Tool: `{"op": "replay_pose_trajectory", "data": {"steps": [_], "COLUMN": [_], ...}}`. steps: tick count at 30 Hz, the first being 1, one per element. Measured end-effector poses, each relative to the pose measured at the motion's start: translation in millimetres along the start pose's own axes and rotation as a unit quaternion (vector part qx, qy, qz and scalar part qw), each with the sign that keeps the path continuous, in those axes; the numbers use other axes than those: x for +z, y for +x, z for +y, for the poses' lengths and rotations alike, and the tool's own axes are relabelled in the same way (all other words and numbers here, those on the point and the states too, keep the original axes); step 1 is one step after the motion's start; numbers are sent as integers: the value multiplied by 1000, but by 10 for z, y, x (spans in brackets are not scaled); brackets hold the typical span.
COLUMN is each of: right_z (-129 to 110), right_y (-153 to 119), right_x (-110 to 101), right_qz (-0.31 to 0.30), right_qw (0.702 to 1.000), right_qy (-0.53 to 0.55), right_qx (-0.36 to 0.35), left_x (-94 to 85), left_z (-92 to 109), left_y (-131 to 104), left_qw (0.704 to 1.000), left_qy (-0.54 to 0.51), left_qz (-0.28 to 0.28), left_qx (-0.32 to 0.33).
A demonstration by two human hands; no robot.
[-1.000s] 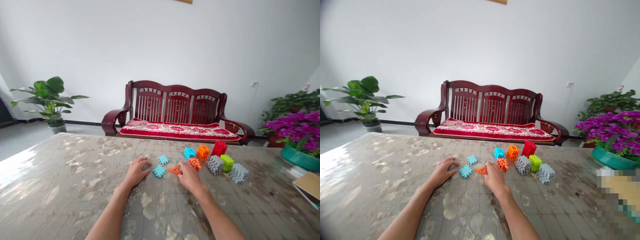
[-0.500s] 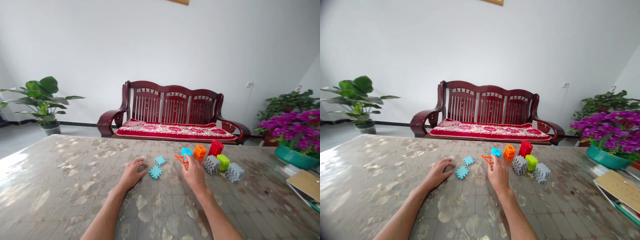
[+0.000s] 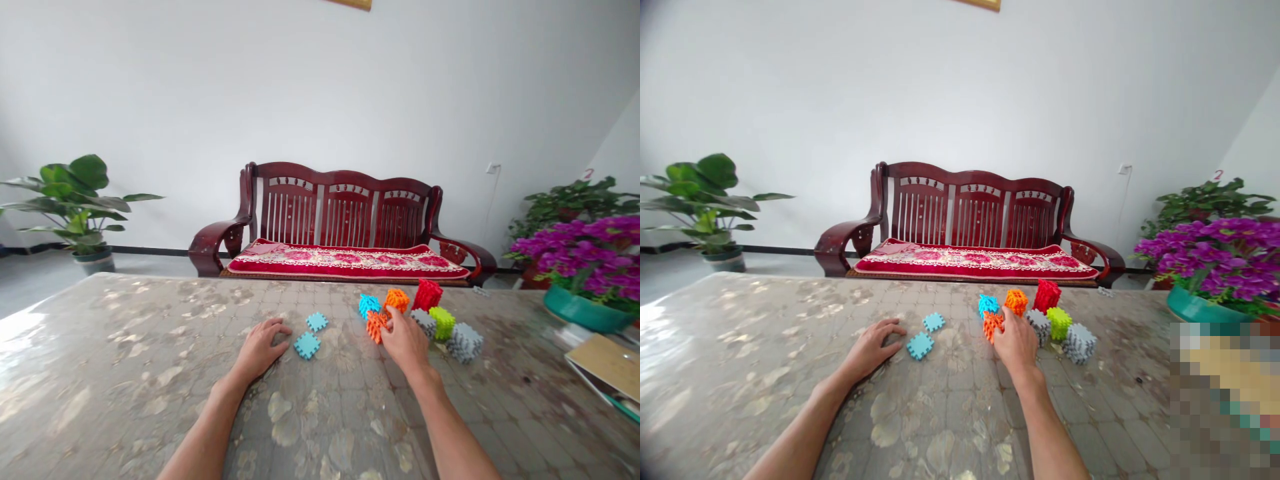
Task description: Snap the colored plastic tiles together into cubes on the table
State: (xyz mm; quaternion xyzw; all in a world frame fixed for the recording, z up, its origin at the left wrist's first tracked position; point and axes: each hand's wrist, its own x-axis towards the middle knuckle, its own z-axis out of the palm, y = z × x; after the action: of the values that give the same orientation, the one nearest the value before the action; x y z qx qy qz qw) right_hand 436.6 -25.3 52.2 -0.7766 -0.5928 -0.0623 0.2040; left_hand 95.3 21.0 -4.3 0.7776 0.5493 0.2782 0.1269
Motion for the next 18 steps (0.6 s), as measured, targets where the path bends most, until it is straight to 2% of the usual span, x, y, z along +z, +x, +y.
{"op": "replay_pose_trajectory", "data": {"steps": [10, 14, 18], "right_z": [-26, -263, -667], "right_y": [-8, -128, -375], "right_x": [-64, -4, 172], "right_qz": [23, 13, -57], "right_qw": [999, 997, 980], "right_qy": [-26, 37, 148], "right_qx": [-30, -62, -120], "left_x": [-44, -55, -45], "left_z": [39, 60, 60], "left_y": [0, -7, -15], "left_qw": [1000, 1000, 1000], "left_qy": [11, 14, 7], "left_qz": [-22, -23, -19], "left_qx": [-5, -8, -11]}}
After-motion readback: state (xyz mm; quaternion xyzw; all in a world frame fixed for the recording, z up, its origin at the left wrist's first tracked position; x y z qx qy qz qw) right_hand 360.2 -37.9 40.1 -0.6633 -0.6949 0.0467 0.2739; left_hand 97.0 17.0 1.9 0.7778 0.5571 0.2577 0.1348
